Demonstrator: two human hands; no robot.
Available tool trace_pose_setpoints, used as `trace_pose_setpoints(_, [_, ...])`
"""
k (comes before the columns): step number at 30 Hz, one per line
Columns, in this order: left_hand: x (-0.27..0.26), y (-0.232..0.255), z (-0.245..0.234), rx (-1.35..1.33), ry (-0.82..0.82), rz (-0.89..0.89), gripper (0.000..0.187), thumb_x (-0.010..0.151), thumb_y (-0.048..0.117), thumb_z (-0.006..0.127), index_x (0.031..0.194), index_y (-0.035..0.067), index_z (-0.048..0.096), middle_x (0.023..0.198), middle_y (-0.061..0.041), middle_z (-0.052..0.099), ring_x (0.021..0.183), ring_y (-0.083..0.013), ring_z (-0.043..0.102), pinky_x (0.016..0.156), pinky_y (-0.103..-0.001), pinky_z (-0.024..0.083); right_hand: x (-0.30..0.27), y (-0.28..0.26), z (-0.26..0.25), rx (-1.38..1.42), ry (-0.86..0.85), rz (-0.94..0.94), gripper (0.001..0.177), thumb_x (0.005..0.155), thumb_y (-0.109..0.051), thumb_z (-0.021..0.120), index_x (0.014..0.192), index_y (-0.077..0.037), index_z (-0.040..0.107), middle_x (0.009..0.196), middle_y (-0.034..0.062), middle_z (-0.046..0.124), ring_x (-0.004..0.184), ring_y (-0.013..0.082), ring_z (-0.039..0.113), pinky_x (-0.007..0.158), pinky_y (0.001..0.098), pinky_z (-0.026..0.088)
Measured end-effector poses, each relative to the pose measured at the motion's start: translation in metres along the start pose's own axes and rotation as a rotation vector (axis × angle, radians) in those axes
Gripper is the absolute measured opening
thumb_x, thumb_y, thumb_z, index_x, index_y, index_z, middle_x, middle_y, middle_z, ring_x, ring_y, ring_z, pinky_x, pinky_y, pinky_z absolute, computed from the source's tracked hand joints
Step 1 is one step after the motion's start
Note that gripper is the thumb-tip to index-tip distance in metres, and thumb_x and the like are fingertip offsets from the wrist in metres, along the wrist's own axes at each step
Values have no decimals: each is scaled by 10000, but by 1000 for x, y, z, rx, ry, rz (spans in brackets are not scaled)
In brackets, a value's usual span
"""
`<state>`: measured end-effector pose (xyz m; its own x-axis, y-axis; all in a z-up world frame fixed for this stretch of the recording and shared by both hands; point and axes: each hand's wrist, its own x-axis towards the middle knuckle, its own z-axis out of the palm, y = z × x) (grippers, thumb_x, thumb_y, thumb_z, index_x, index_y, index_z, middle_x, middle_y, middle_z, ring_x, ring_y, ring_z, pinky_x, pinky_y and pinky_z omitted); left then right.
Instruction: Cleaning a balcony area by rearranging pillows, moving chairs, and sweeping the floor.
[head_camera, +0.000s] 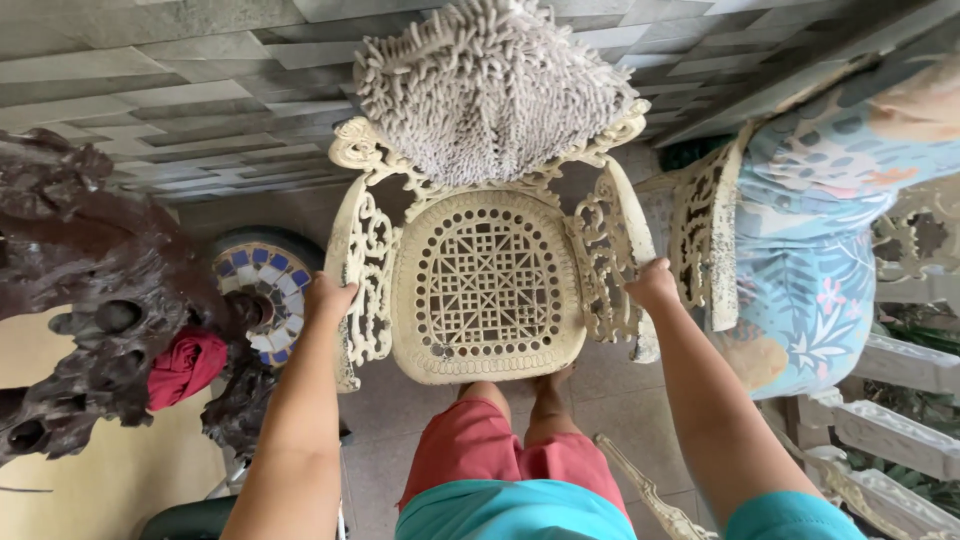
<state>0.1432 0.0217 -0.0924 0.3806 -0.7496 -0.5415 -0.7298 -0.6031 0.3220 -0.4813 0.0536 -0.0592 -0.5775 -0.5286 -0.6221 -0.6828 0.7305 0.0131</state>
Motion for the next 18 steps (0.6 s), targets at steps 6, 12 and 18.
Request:
trace_pose_setpoints(6, [-4, -7, 5, 46, -4, -17, 733, 788, 385, 841, 1282, -88, 578, 1301, -322, 640, 1207, -426, 640, 1038, -432, 518, -5, 13, 6, 28, -11, -46, 873, 834, -306, 860, 1413, 44, 308, 1320, 281, 620, 1224, 380, 638, 1039, 425, 542])
trace_pose_setpoints(12, [-29, -26, 10, 37, -2, -45, 741, 793, 372, 836, 1313, -78, 560, 1329, -305, 629, 1211, -426, 639, 1031, -441, 521, -32, 26, 11, 45, -7, -28, 825, 837, -300, 854, 1396, 15, 336, 1324, 266, 621, 1237, 381, 629, 1046, 448, 530])
trace_pose_setpoints(18, [-66, -36, 6, 20, 12, -74, 732, 813, 379, 826, 1328, -68, 560, 1342, -294, 628, 1228, -414, 635, 1032, -445, 523, -45, 56, 26, 71, 4, -93, 815, 841, -272, 849, 1399, 28, 336, 1323, 288, 617, 1237, 393, 626, 1048, 434, 528])
